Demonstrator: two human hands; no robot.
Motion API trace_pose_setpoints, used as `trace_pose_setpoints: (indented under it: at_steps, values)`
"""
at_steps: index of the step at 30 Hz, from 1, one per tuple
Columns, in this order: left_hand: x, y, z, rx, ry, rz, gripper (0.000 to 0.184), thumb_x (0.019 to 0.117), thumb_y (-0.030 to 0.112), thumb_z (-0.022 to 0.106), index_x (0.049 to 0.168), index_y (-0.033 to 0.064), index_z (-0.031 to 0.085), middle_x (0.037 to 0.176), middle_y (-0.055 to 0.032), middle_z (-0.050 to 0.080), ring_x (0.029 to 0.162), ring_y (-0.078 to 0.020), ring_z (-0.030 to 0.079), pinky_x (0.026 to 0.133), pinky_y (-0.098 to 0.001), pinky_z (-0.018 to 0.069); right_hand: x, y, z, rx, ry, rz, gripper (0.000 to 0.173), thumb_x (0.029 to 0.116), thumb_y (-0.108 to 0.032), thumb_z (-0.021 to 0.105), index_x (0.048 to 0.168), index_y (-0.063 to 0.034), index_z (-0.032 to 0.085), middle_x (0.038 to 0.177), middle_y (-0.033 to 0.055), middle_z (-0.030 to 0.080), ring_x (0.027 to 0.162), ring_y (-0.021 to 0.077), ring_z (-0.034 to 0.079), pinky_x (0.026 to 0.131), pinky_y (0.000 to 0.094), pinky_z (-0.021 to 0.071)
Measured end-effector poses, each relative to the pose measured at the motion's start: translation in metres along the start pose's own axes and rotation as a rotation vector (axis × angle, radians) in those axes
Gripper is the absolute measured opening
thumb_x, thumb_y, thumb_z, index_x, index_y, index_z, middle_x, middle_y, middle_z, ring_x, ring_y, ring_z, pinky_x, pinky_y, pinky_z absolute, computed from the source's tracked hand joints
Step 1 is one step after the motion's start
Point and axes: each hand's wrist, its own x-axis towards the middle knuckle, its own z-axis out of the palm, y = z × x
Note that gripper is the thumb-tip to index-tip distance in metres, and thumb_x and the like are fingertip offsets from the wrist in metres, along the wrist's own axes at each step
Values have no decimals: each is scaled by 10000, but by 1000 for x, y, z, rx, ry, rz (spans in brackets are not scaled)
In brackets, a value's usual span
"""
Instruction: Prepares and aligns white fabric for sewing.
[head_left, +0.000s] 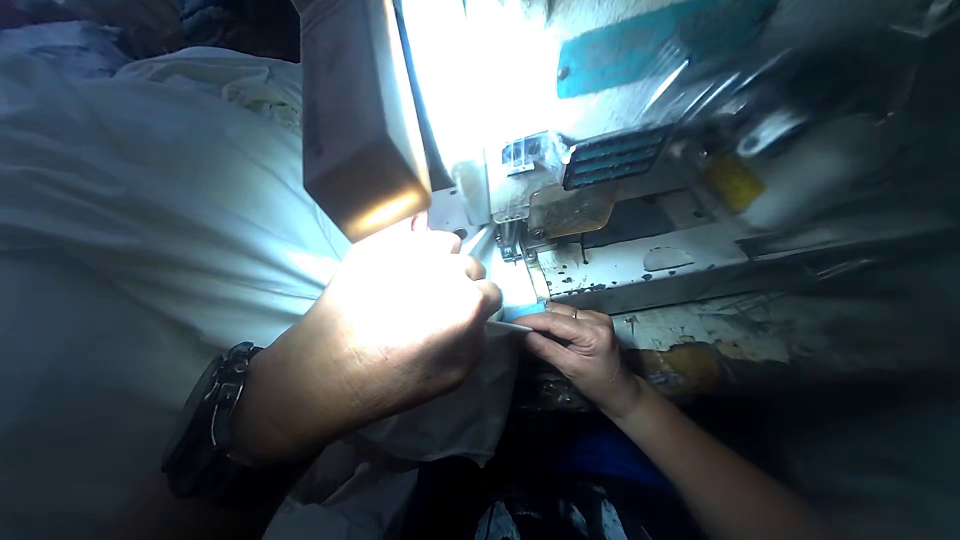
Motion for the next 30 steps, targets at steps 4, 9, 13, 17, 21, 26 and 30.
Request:
trace_pose_setpoints:
  at_steps: [4, 9, 13, 17, 21, 26, 30]
  values:
    - [-4, 2, 3, -20, 10, -29, 267, 889, 326, 588, 663, 186, 608, 640, 36, 498, 708, -178, 520, 738, -418, 357, 0, -8, 0, 72, -3, 84, 163, 951, -138, 686, 935, -12, 789, 829, 40, 734, 737, -26, 652, 701, 121, 539]
    - [-29, 35, 87, -114, 225, -179, 126, 942, 196, 597, 958, 181, 721, 1216, 11, 717, 1330, -295, 553, 1105, -615, 353, -9, -53, 0, 110, 22, 192, 160, 958, -156, 697, 938, -17, 776, 831, 21, 714, 708, -30, 636, 657, 114, 542]
    - [-30, 37, 106, -129, 354, -267, 217, 934, 49, 556, 873, 163, 730, 1187, 12, 748, 1362, -283, 543, 1131, -647, 271, -15, -61, -3, 59, 32, 203, 158, 956, -161, 703, 924, -22, 773, 790, 8, 682, 668, -35, 608, 616, 102, 520]
    - [-23, 33, 97, -154, 326, -268, 231, 927, 40, 549, 893, 154, 747, 1124, 17, 763, 1342, -290, 564, 1137, -682, 249, -17, -60, -1, 8, 82, 189, 148, 953, -168, 707, 946, -41, 784, 815, 9, 713, 678, -34, 631, 618, 103, 534]
    - [-11, 18, 93, -157, 290, -252, 212, 925, 48, 549, 921, 131, 744, 1069, 1, 766, 1332, -301, 568, 1144, -701, 223, -8, -45, 6, -37, 100, 208, 162, 946, -171, 709, 939, -30, 788, 800, 13, 705, 670, -36, 629, 617, 103, 534]
    - [-9, 41, 102, -224, 348, -372, 181, 951, 122, 575, 984, 153, 751, 1146, 12, 754, 1390, -319, 515, 1160, -707, 225, 5, -41, -2, -58, 105, 140, 135, 938, -147, 716, 952, -36, 791, 856, 14, 731, 724, -33, 648, 661, 110, 546]
    - [-19, 78, 149, -288, 498, -453, 237, 1002, 248, 596, 1189, 215, 737, 1378, 18, 662, 1462, -258, 426, 1196, -630, 165, -11, -91, -78, -254, 83, -25, 145, 1040, -261, 592, 1011, -164, 696, 981, -70, 730, 966, 1, 685, 861, 191, 559]
